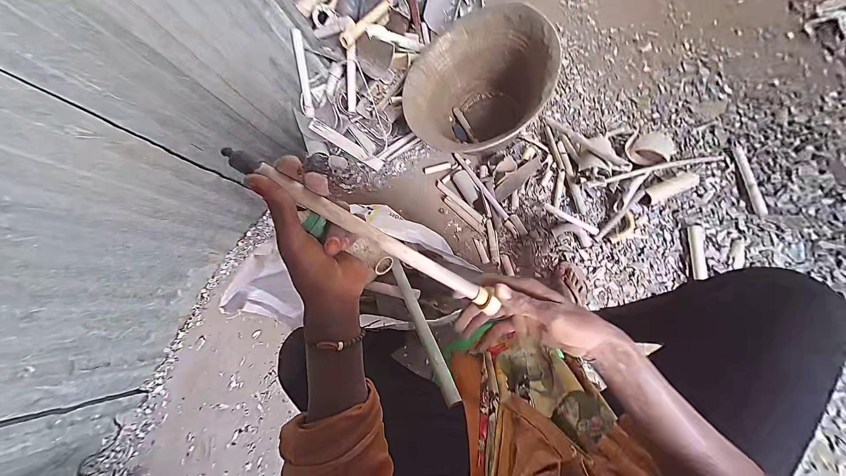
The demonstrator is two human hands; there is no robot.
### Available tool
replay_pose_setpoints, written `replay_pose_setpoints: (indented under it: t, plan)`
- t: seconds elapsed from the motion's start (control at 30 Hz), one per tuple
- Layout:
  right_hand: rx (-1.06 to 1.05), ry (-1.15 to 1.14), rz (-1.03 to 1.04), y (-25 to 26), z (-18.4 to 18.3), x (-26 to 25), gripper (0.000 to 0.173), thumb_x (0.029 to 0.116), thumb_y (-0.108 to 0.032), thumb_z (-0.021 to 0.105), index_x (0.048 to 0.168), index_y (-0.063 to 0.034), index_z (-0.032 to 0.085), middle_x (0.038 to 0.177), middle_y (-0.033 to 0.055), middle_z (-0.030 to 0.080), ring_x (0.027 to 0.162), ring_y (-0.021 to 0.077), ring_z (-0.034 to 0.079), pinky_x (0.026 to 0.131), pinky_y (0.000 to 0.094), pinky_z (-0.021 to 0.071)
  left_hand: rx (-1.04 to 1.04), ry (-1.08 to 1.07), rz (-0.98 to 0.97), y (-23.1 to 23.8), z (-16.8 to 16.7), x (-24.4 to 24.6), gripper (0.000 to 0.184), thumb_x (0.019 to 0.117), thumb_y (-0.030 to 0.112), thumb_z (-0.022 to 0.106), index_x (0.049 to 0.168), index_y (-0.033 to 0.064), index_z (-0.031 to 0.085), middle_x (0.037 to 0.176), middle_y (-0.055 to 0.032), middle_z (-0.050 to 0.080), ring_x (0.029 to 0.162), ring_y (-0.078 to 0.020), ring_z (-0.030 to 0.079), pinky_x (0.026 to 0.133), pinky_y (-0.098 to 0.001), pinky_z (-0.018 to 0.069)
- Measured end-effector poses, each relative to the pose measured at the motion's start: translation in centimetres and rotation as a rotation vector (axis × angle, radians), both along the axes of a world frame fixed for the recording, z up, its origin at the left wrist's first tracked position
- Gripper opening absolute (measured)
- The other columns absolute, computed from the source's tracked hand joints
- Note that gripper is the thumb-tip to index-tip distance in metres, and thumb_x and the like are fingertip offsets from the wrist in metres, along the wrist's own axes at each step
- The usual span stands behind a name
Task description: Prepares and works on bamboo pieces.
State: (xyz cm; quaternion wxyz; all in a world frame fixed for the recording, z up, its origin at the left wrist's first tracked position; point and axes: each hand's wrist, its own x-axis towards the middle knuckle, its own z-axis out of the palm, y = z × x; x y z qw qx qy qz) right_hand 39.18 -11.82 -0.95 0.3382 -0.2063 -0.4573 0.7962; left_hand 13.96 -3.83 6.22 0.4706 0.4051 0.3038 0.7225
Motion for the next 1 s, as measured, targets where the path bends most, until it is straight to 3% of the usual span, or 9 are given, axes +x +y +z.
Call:
replay_pose_setpoints:
  t: [0.1, 0.2, 0.27, 0.33, 0.4, 0.6, 0.8, 0.9, 1.0]
  plan:
    - [-0.152, 0.231, 0.099, -0.7, -1.5, -3.0, 0.038, 0.1102, -0.038, 0.041, 0.121, -0.0103, 0.065, 0.091, 0.0021, 0.070, 0.084, 0.0156, 0.072, 0.079, 0.0339, 0.0634, -0.060, 0.094, -0.026, 0.4, -1.5, -0.5, 0.046, 0.1105, 0.051, 0.018, 0.115, 0.0331, 0.061, 0.081, 0.0163, 0.062, 0.061, 0.0028, 0.058, 0.054, -0.0147, 0.0511]
    - [-0.274, 0.391, 0.151, -1.4, -1.4, -5.1, 0.028, 0.1080, -0.040, 0.047, 0.111, -0.0167, 0.062, 0.081, -0.0040, 0.065, 0.076, 0.0098, 0.069, 0.073, 0.0274, 0.0606, -0.016, 0.047, -0.171, 0.6, -2.6, 0.0, 0.048, 0.1101, 0.051, 0.021, 0.105, 0.0316, 0.064, 0.091, 0.0152, 0.067, 0.074, 0.0028, 0.063, 0.063, -0.0139, 0.0526]
    - [-0.342, 0.451, 0.204, -2.1, -1.1, -6.7, 0.023, 0.1054, -0.042, 0.051, 0.103, -0.0217, 0.060, 0.077, -0.0069, 0.062, 0.069, 0.0065, 0.065, 0.064, 0.0231, 0.0565, 0.027, -0.083, -0.230, 0.5, -2.7, 0.9, 0.056, 0.1087, 0.056, 0.018, 0.088, 0.0254, 0.060, 0.071, 0.0108, 0.058, 0.061, 0.0001, 0.058, 0.055, -0.0141, 0.0483]
    - [-0.405, 0.526, 0.299, -2.9, -1.2, -8.4, 0.020, 0.1036, -0.042, 0.056, 0.101, -0.0223, 0.059, 0.074, -0.0082, 0.059, 0.062, 0.0042, 0.061, 0.056, 0.0202, 0.0535, 0.087, -0.229, -0.266, 0.2, -2.7, 1.1, 0.061, 0.1069, 0.061, 0.018, 0.074, 0.0209, 0.050, 0.050, 0.0090, 0.039, 0.041, -0.0013, 0.042, 0.043, -0.0141, 0.0388]
    - [-0.448, 0.596, 0.368, -3.3, -1.1, -10.0, 0.020, 0.1043, -0.040, 0.057, 0.102, -0.0206, 0.060, 0.071, -0.0088, 0.057, 0.057, 0.0031, 0.059, 0.053, 0.0192, 0.0506, 0.072, -0.249, -0.248, -0.5, -3.1, 0.0, 0.060, 0.1080, 0.059, 0.020, 0.070, 0.0207, 0.045, 0.047, 0.0090, 0.030, 0.037, -0.0017, 0.033, 0.040, -0.0140, 0.0325]
    - [-0.139, 0.131, 0.243, -1.7, 1.9, -11.7, 0.020, 0.1098, -0.029, 0.041, 0.094, -0.0187, 0.048, 0.065, -0.0132, 0.039, 0.050, -0.0044, 0.037, 0.046, 0.0124, 0.0329, -0.087, -0.113, -0.048, -1.4, -2.3, -3.7, 0.056, 0.1095, 0.056, 0.021, 0.073, 0.0198, 0.045, 0.048, 0.0084, 0.030, 0.035, -0.0018, 0.033, 0.037, -0.0138, 0.0345]
    - [0.302, -0.385, -0.036, -1.6, 4.7, -13.9, 0.024, 0.1051, -0.021, 0.046, 0.098, -0.0024, 0.060, 0.068, -0.0062, 0.045, 0.055, -0.0038, 0.043, 0.052, 0.0132, 0.0368, -0.065, -0.143, 0.040, -1.7, -1.8, -6.2, 0.056, 0.1099, 0.055, 0.021, 0.074, 0.0199, 0.045, 0.048, 0.0088, 0.031, 0.033, -0.0001, 0.032, 0.036, -0.0128, 0.0333]
    - [0.298, -0.383, -0.153, -2.0, 4.2, -14.5, 0.026, 0.1043, -0.026, 0.051, 0.098, -0.0033, 0.062, 0.070, -0.0071, 0.047, 0.056, -0.0047, 0.043, 0.051, 0.0126, 0.0360, -0.204, -0.205, 0.112, -0.5, -2.2, -6.2, 0.051, 0.1106, 0.052, 0.023, 0.079, 0.0211, 0.048, 0.049, 0.0109, 0.034, 0.035, 0.0012, 0.036, 0.038, -0.0127, 0.0372]
    - [0.187, -0.152, -0.181, -2.4, 2.5, -14.5, 0.029, 0.0993, -0.027, 0.067, 0.113, -0.0017, 0.059, 0.073, -0.0077, 0.053, 0.055, -0.0040, 0.046, 0.049, 0.0128, 0.0411, -0.372, -0.344, 0.184, 2.4, -3.2, -5.8, 0.038, 0.1128, 0.036, 0.030, 0.083, 0.0208, 0.048, 0.048, 0.0136, 0.037, 0.035, 0.0034, 0.038, 0.038, -0.0123, 0.0395]
